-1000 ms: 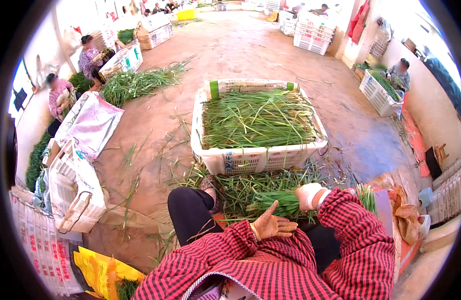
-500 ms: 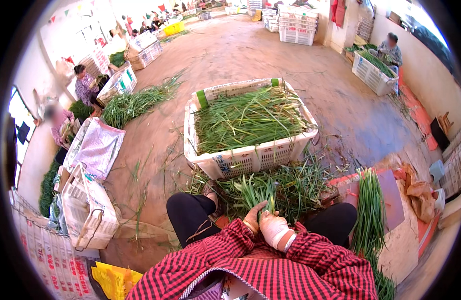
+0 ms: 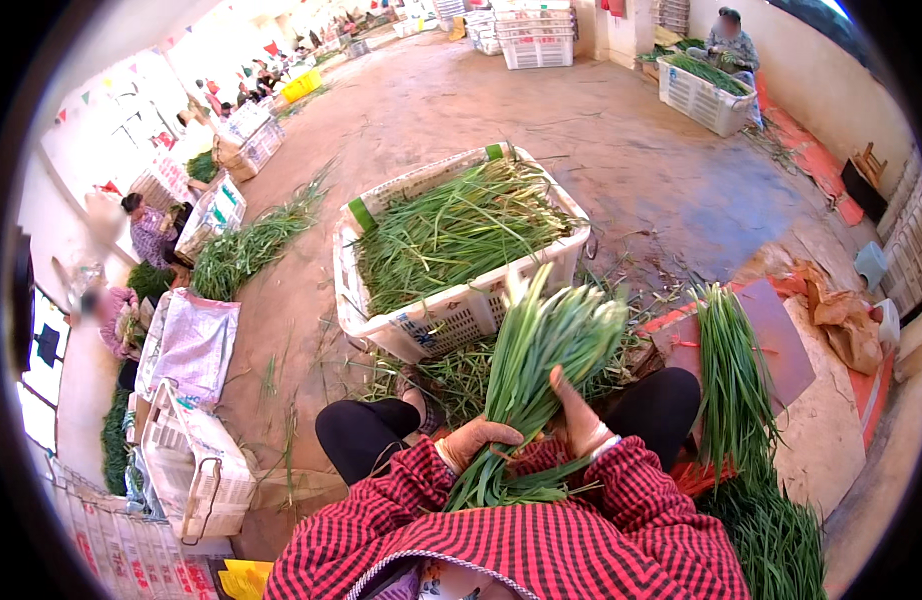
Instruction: The person peels and sorts green onions by hand, removes individual stalks from a bundle, and ties a finished bundle together with a red tie.
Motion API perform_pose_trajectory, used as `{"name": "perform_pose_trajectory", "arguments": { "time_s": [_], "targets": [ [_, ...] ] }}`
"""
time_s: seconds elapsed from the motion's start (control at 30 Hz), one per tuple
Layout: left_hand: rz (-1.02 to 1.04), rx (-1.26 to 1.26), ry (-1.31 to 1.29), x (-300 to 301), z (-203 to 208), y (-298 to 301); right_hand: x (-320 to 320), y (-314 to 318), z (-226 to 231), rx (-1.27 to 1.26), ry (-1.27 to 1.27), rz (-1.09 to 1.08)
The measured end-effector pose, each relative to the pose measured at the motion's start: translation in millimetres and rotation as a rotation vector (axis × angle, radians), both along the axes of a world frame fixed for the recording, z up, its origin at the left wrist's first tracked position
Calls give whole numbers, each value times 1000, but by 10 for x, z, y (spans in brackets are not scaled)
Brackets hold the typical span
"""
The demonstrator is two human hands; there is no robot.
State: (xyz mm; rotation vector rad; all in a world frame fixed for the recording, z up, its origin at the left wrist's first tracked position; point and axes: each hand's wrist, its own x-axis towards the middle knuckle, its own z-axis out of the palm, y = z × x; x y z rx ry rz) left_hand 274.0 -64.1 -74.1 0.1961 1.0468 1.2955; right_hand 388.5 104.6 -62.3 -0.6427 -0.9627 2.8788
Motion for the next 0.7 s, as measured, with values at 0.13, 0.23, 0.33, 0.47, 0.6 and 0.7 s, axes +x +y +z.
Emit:
{"name": "perform_pose_trajectory", "arguments": {
  "time_s": [0.13,0.23,0.33,0.47,0.6,0.7],
  "targets": [
    [-149,118,300,-75,623,-75,-230,210,486,10,165,-233],
    [-91,140,630,-234,661,-422,-519,429,732,41,379,-408],
    [-88,16,656,-378,1056,-790,-707,608,717,77,327,-289],
    [87,-41,448,-282,1088,-1289,-922,575,363,279,221,-36],
    [115,-102,409,-32,761,-1689,-1118,500,-56,560,26,125],
    [193,-139,110,188,684,-1792,-1244,531,-427,1112,190,394]
  ]
}}
